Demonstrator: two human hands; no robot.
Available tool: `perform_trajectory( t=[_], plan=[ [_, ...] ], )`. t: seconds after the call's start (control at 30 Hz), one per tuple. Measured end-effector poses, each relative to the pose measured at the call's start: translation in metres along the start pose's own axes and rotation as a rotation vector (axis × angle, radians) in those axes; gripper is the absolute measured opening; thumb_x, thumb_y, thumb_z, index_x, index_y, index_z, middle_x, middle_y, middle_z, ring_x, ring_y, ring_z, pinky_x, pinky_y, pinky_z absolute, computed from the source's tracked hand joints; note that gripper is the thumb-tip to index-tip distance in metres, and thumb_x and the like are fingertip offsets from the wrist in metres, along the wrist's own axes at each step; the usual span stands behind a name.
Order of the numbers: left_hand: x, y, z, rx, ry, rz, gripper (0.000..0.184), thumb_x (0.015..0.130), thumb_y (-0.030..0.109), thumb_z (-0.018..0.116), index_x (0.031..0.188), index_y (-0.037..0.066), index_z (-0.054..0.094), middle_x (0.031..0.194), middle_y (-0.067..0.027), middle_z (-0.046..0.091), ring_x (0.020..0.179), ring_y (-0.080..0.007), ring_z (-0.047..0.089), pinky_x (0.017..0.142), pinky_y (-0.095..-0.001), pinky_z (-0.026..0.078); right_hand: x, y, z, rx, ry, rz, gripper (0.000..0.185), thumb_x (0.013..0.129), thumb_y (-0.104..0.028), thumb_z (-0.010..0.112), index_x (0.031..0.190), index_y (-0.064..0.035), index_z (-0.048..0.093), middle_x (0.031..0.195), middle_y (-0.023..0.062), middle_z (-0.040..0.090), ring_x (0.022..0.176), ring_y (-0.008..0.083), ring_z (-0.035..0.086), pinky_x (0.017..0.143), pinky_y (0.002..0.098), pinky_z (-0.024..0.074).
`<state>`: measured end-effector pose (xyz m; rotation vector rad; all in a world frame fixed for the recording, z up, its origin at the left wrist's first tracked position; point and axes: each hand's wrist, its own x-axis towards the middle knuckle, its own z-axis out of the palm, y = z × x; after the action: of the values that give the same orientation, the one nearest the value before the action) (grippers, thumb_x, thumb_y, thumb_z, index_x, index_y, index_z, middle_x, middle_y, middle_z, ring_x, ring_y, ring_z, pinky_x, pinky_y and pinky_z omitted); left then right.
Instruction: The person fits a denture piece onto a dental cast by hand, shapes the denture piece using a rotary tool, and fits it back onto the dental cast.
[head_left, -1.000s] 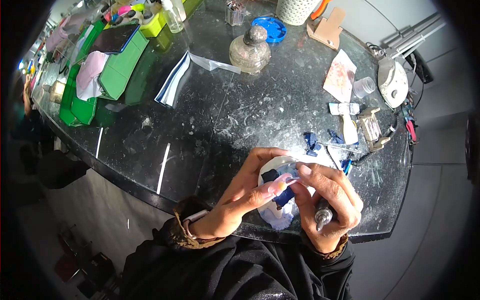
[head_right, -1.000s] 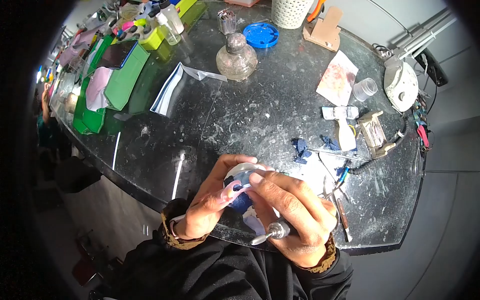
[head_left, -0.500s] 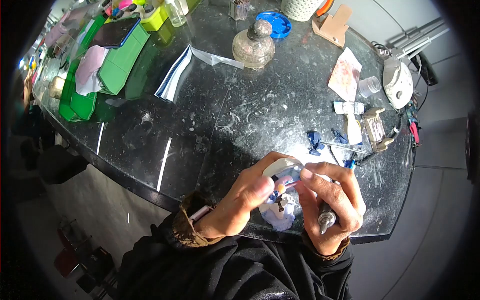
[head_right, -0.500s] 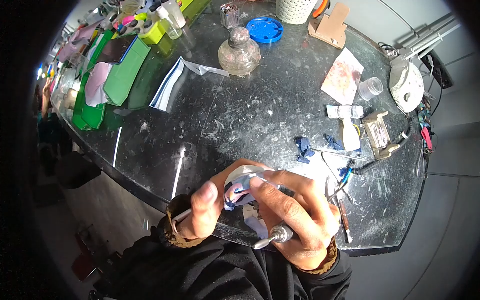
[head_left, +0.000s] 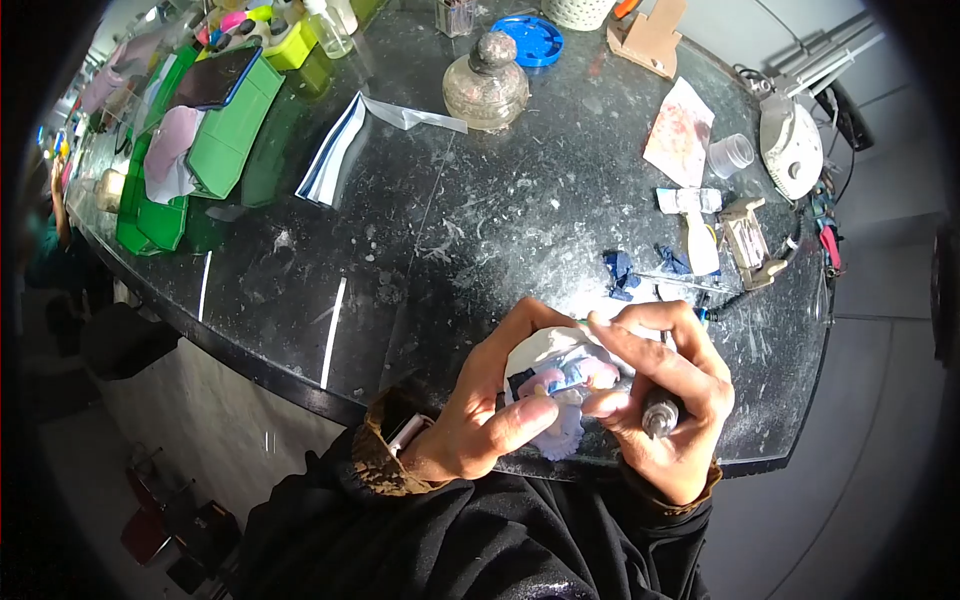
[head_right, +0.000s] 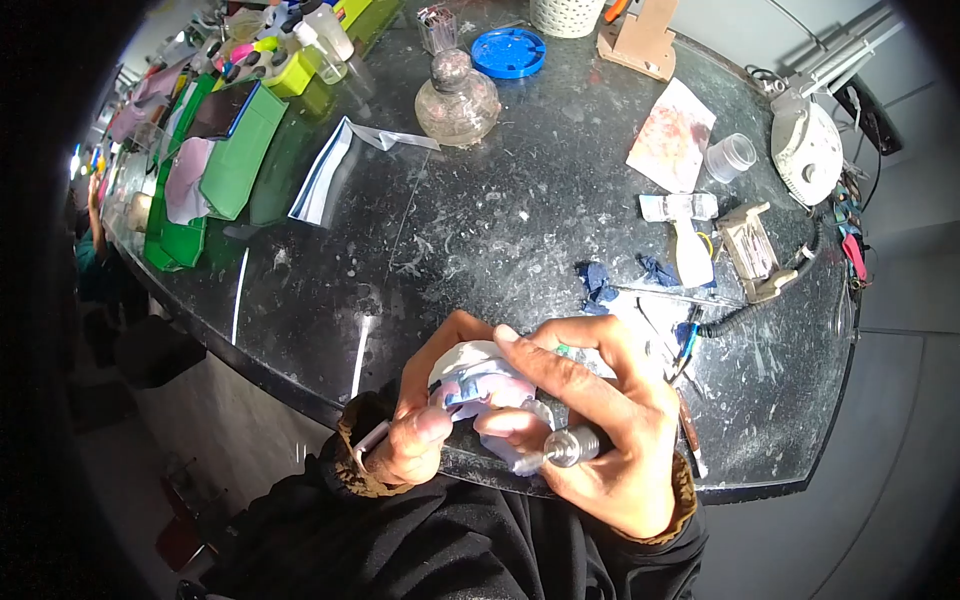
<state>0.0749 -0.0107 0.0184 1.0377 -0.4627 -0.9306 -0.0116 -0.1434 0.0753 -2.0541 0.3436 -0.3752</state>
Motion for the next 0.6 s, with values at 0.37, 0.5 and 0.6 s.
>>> perform_trajectory(
  t=[0.37, 0.5, 0.6],
  plan=[
    [0.004, -0.008, -0.003, -0.064, -0.108, 0.219, 0.05, 0.079, 0.031, 0.061, 0.11, -0.004, 0.042, 0.093, -0.0127, 0.061, 0.088, -0.0154, 0.06, 0.078, -0.0296, 0.048, 0.008, 0.016, -0.014, 0.234, -0.187, 0.056, 0.052, 0.057, -0.025, 0.085, 0.099, 0.0013, 0.069, 0.086, 0.0088, 0.061, 0.079, 0.0164, 0.055, 0.068, 0.0269, 0.0418],
    [0.004, -0.008, -0.001, -0.05, -0.106, 0.213, 0.051, 0.079, 0.032, 0.06, 0.111, -0.004, 0.042, 0.093, -0.0139, 0.061, 0.086, -0.0159, 0.061, 0.078, -0.0306, 0.05, 0.01, 0.022, -0.023, 0.207, -0.296, -0.024, 0.047, 0.065, -0.017, 0.082, 0.107, -0.0021, 0.067, 0.095, 0.0103, 0.06, 0.087, 0.0199, 0.061, 0.076, 0.0297, 0.0481],
    [0.004, -0.01, -0.002, -0.023, -0.114, 0.242, 0.05, 0.08, 0.031, 0.059, 0.111, -0.004, 0.041, 0.094, -0.0147, 0.061, 0.087, -0.0168, 0.062, 0.078, -0.0309, 0.05, 0.008, 0.026, -0.022, 0.235, -0.289, -0.035, 0.046, 0.066, -0.017, 0.081, 0.107, -0.0016, 0.067, 0.097, 0.0103, 0.06, 0.088, 0.0199, 0.061, 0.076, 0.0295, 0.0483]
  ],
)
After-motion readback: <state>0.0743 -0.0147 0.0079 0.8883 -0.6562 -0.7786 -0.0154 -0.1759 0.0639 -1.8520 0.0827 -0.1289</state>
